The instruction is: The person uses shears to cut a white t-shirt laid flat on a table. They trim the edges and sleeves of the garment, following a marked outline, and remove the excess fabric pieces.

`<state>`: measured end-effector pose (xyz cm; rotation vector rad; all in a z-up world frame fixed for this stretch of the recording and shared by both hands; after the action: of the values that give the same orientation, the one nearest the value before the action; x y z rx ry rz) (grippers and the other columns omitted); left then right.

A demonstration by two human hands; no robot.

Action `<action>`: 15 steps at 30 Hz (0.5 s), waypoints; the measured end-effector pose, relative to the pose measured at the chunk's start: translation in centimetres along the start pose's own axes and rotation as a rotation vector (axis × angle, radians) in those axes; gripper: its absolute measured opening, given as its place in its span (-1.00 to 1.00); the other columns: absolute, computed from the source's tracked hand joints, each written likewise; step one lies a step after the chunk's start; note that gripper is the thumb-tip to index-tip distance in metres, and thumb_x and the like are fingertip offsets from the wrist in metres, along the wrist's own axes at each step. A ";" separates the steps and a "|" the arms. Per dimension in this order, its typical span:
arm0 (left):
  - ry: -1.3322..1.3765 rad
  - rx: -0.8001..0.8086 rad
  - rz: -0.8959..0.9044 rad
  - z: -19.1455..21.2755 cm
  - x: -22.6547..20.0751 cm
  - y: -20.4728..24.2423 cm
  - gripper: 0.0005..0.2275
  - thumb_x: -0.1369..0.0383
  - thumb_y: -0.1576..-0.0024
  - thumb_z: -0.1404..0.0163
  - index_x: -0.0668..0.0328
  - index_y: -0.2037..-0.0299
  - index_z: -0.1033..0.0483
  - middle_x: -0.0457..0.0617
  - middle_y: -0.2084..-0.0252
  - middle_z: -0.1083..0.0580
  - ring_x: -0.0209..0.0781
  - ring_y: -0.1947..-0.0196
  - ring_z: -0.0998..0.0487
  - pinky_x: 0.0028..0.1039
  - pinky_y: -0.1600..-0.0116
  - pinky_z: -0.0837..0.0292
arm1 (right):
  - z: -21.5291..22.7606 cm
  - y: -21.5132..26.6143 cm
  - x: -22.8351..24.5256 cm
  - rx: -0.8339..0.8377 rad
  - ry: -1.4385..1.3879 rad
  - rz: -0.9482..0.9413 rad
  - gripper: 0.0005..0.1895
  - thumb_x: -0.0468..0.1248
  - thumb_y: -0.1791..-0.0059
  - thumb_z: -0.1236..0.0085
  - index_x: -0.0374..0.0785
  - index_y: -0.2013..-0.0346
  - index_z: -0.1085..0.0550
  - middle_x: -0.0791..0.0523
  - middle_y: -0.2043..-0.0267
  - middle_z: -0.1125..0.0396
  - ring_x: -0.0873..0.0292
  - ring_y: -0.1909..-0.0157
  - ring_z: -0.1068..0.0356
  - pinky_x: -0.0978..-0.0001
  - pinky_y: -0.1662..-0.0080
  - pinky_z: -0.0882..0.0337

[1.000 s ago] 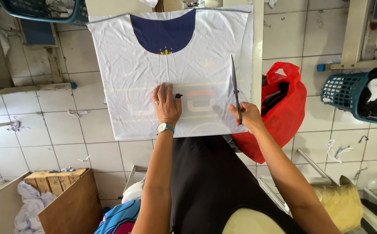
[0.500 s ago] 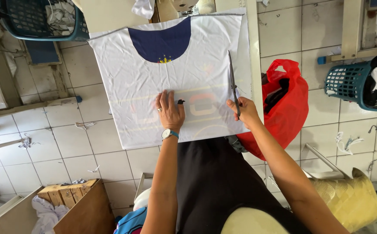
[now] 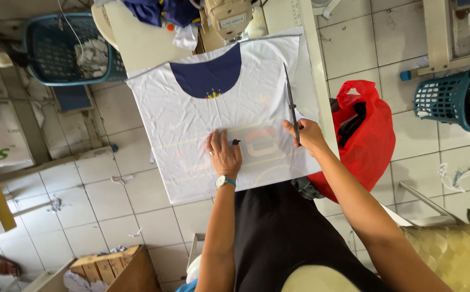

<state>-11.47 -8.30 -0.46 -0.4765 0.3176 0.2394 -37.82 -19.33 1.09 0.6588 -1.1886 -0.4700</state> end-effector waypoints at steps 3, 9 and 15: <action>0.026 0.010 0.003 0.3 -0.2 -0.2 -0.61 0.20 -0.17 0.08 0.20 -0.14 -0.48 0.21 -0.14 -0.37 0.25 -0.20 -0.38 -0.02 -0.35 -0.23 | -0.4 -0.4 -1.0 -0.018 -0.027 0.011 -0.38 0.20 0.09 -0.40 -0.20 0.63 -0.32 0.03 0.79 -0.22 0.20 0.78 -0.28 0.54 0.68 -0.14; 0.019 0.030 0.003 0.2 0.0 -0.1 -0.60 0.19 -0.17 0.06 0.21 -0.16 -0.47 0.22 -0.15 -0.36 0.25 -0.21 -0.37 -0.02 -0.37 -0.20 | -1.4 -1.0 -2.7 -0.042 -0.126 -0.005 -0.40 0.19 0.09 -0.40 -0.17 0.61 -0.32 0.05 0.79 -0.19 0.19 0.79 -0.26 0.57 0.70 -0.08; 0.010 0.041 0.026 -0.1 0.0 0.2 -0.51 0.14 -0.16 0.06 0.20 -0.26 -0.39 0.26 -0.23 -0.31 0.29 -0.27 -0.32 0.00 -0.38 -0.17 | -2.0 -1.1 -3.1 -0.081 -0.154 -0.011 -0.41 0.15 0.08 -0.41 -0.18 0.61 -0.31 0.05 0.79 -0.18 0.20 0.79 -0.25 0.58 0.70 -0.08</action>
<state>-11.49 -8.18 -0.60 -0.4331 0.3383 0.2558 -36.92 -17.65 -2.22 0.5668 -1.3043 -0.5833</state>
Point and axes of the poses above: each hand's wrist, its own y-axis away from the middle knuckle, its own z-axis out of the back of the hand, x = y × z, the point moved 4 cm from there along -y, towards the middle knuckle
